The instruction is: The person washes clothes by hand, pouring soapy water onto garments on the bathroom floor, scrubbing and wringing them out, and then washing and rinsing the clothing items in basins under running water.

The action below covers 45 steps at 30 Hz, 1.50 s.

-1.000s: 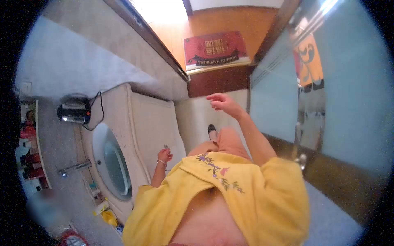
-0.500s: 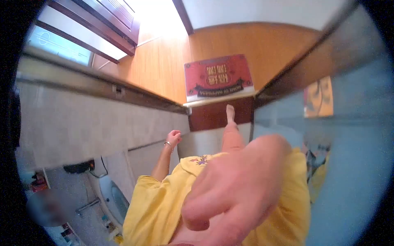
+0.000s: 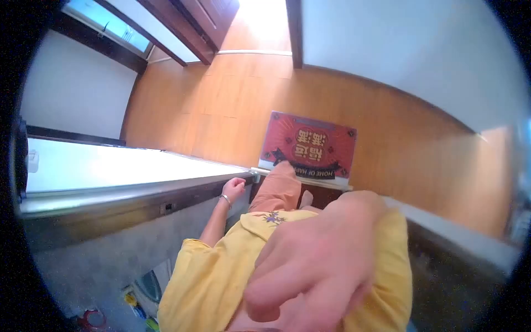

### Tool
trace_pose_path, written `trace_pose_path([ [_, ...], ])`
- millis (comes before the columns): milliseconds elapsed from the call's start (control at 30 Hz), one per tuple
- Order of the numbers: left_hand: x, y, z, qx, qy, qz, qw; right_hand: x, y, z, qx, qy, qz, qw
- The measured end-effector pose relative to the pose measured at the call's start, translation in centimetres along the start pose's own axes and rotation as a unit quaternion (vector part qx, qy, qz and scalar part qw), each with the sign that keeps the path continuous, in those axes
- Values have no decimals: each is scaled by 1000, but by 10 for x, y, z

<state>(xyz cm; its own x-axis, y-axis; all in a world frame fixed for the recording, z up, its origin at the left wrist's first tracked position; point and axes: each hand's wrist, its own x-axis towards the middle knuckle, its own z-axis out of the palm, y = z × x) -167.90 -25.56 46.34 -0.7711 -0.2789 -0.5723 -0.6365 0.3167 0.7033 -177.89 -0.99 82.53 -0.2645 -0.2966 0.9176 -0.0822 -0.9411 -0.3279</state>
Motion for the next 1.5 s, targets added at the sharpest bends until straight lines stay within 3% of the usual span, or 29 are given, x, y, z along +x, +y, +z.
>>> trace_pose_path([
  [67, 21, 9, -1, -6, 17, -18, 1000, 12, 18, -29, 20, 6, 7, 1000],
  [233, 113, 19, -14, -61, 50, -56, 995, 29, 65, -106, 70, -152, 105, 980],
  [367, 173, 45, -39, -207, 43, -82, 974, 56, 115, -154, 112, -113, 204, 966],
  [433, 188, 63, -50, -224, 51, -116, 966, 68, 135, -168, 103, -246, 217, 939],
  [467, 190, 72, -53, -240, 65, -106, 963, 76, 141, -172, 117, -254, 236, 931],
  [600, 173, 59, -57, -273, 122, -111, 948, 97, 160, -176, 175, -292, 202, 918],
  [700, 141, 28, -38, -311, 208, -147, 915, 97, 168, -188, 220, -401, 235, 857],
  [767, 117, -4, -3, -334, 287, -169, 882, 86, 175, -195, 356, -352, 139, 854],
  [833, 79, -10, 32, -372, 373, -209, 824, 59, 194, -219, 416, -283, 241, 830],
  [900, 41, -12, 75, -417, 427, -277, 753, 36, 202, -219, 106, -256, 363, 890],
  [967, 5, -18, 128, -414, 463, -311, 719, 0, 250, -225, 193, -301, 506, 785],
  [1033, -21, -29, 191, -446, 481, -356, 666, -57, 273, -229, 137, -318, 641, 685],
  [1067, -31, -30, 214, -457, 483, -380, 643, -81, 283, -229, 154, -346, 638, 670],
  [1133, -56, -18, 249, -506, 504, -410, 567, -125, 290, -227, 83, -370, 755, 535],
  [1200, -74, -8, 279, -599, 523, -417, 440, -155, 297, -220, 77, -444, 744, 493],
  [1300, -97, -17, 321, -649, 544, -406, 343, -196, 309, -196, 53, -526, 727, 438],
  [1367, -116, -10, 332, -662, 555, -407, 297, -213, 313, -172, -3, -605, 695, 388],
  [1500, -154, -22, 357, -681, 570, -404, 218, -258, 333, -128, -44, -682, 626, 376],
])
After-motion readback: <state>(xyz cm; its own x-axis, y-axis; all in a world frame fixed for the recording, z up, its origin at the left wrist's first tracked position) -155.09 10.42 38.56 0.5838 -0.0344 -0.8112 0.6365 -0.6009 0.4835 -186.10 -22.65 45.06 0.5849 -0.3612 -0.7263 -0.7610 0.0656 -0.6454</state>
